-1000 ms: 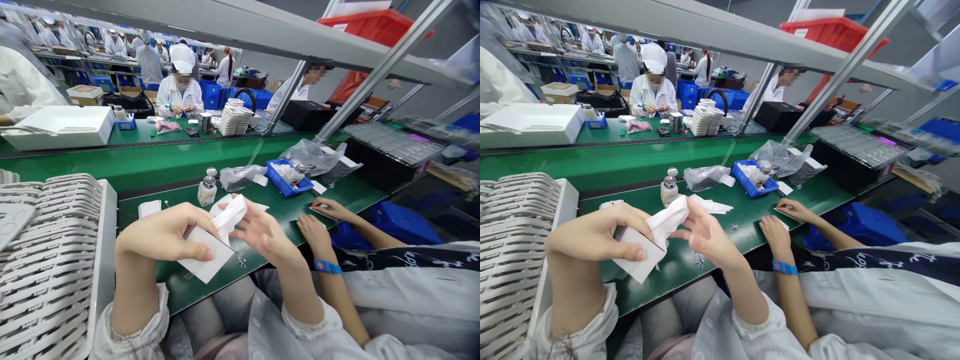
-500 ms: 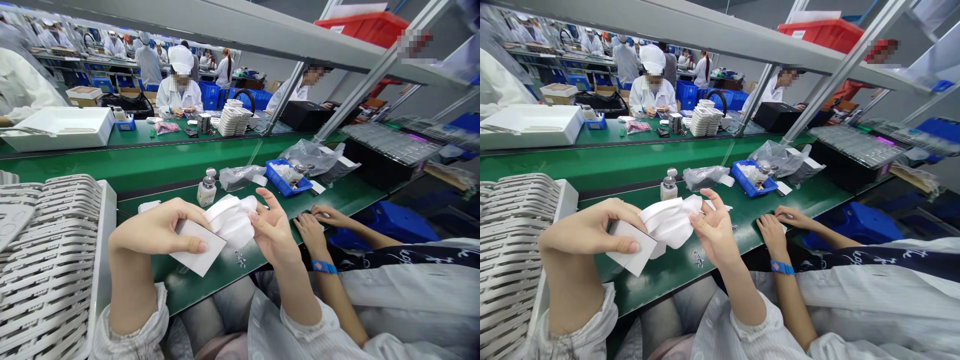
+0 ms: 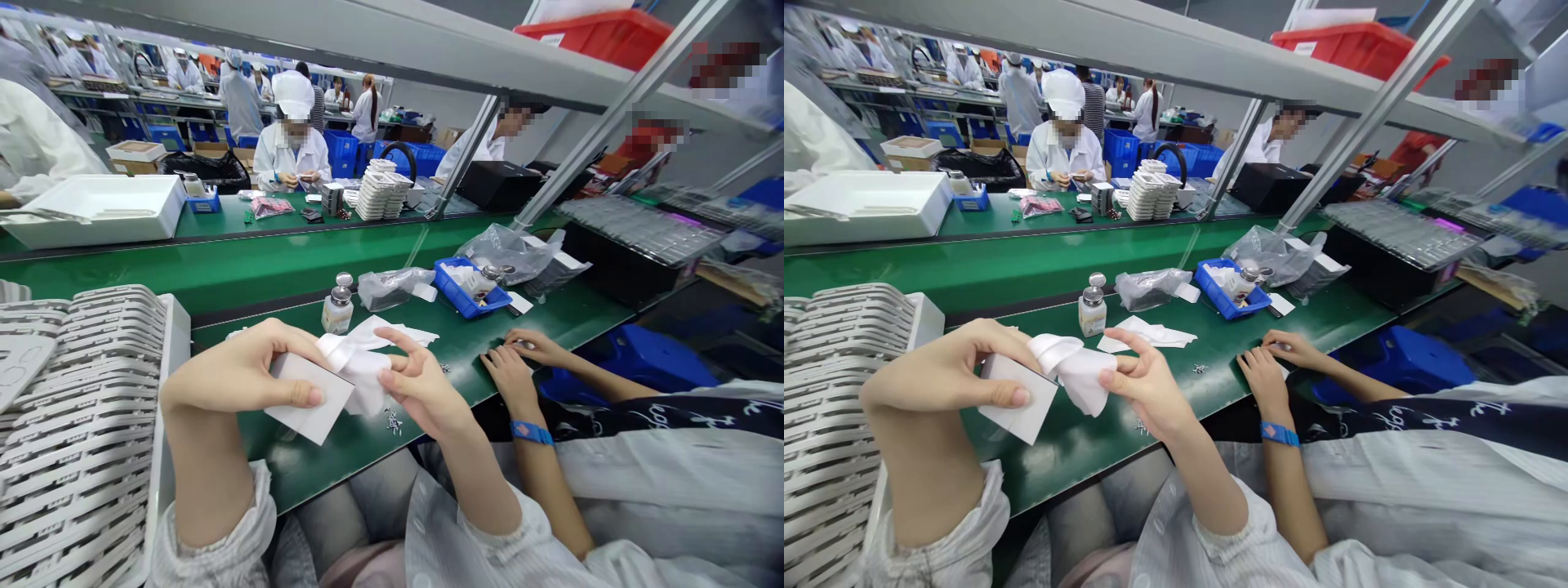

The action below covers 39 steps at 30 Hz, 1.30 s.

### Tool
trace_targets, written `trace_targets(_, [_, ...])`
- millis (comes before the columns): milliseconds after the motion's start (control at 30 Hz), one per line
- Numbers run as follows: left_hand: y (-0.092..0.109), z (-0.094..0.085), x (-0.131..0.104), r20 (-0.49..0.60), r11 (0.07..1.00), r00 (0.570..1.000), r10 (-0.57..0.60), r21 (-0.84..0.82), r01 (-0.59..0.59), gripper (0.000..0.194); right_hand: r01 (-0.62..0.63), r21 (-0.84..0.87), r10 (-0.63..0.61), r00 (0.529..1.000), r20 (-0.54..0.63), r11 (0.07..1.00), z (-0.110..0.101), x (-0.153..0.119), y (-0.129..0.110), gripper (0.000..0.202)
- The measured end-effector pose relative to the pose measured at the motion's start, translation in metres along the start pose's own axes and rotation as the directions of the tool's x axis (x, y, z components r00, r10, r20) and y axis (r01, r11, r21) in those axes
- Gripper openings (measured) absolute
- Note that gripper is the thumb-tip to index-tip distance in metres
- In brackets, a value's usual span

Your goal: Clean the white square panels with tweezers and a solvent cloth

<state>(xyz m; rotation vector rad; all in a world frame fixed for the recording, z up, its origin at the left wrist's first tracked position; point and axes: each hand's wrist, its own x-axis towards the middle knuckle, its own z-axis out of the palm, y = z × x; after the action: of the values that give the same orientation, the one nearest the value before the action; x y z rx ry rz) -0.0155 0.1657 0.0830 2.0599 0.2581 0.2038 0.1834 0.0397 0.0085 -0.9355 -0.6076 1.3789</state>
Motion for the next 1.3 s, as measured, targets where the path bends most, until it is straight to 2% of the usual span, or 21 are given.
trace_targets(100, [0.000, -0.004, -0.005, 0.027, 0.998, 0.999, -0.031, 0.056, 0.029, 0.021, 0.164, -0.115, -0.172, 0.983, -0.066, 0.980, -0.004, -0.001, -0.003, 0.040])
trace_targets(267, [0.000, -0.006, -0.004, 0.044, 0.997, 0.997, -0.056, 0.056, 0.054, 0.023, 0.266, -0.137, -0.282, 0.952, -0.116, 0.954, -0.005, -0.002, -0.005, 0.025])
trace_targets(333, [-0.001, -0.004, -0.001, 0.058, 0.997, 0.996, -0.064, 0.037, 0.062, 0.024, 0.272, -0.119, -0.285, 0.953, -0.106, 0.955, -0.002, -0.002, -0.004, 0.027])
trace_targets(467, [-0.002, 0.001, 0.005, 0.095, 0.996, 0.991, -0.093, -0.004, 0.093, 0.028, 0.246, -0.071, -0.247, 0.969, -0.009, 0.967, 0.008, -0.001, 0.000, 0.058])
trace_targets(533, [-0.002, 0.003, 0.007, 0.112, 0.996, 0.990, -0.090, -0.017, 0.093, 0.029, 0.233, -0.076, -0.234, 0.972, -0.010, 0.970, 0.012, -0.001, 0.002, 0.064])
trace_targets(633, [-0.002, 0.002, 0.006, 0.109, 0.998, 0.992, -0.063, -0.013, 0.065, 0.028, 0.245, -0.093, -0.252, 0.964, -0.082, 0.965, 0.014, 0.001, 0.004, 0.056])
trace_targets(800, [0.001, -0.003, 0.001, 0.109, 0.998, 0.993, -0.044, -0.032, 0.048, 0.021, 0.331, -0.079, -0.340, 0.925, -0.169, 0.940, 0.012, 0.002, 0.003, 0.040])
trace_targets(967, [0.003, -0.002, 0.002, 0.097, 0.999, 0.995, -0.031, -0.011, 0.033, 0.023, 0.365, -0.137, -0.382, 0.916, -0.126, 0.921, 0.013, 0.000, 0.001, 0.036])
trace_targets(1100, [0.001, -0.003, 0.002, 0.066, 1.000, 0.998, -0.015, 0.001, 0.015, 0.020, 0.367, -0.165, -0.383, 0.921, -0.072, 0.915, 0.015, 0.001, 0.003, 0.045])
trace_targets(1167, [-0.001, -0.004, 0.000, 0.039, 1.000, 0.999, 0.003, -0.012, -0.003, 0.016, 0.420, -0.206, -0.441, 0.895, -0.068, 0.884, 0.016, 0.002, 0.006, 0.042])
trace_targets(1267, [0.003, 0.000, 0.000, -0.035, 0.998, 0.998, 0.055, -0.039, -0.056, 0.015, 0.525, -0.362, -0.578, 0.814, -0.049, 0.770, 0.017, 0.005, 0.010, 0.023])
trace_targets(1300, [0.007, 0.004, 0.001, -0.049, 0.997, 0.996, 0.072, -0.035, -0.074, 0.015, 0.528, -0.425, -0.595, 0.803, -0.034, 0.736, 0.017, 0.006, 0.009, 0.021])
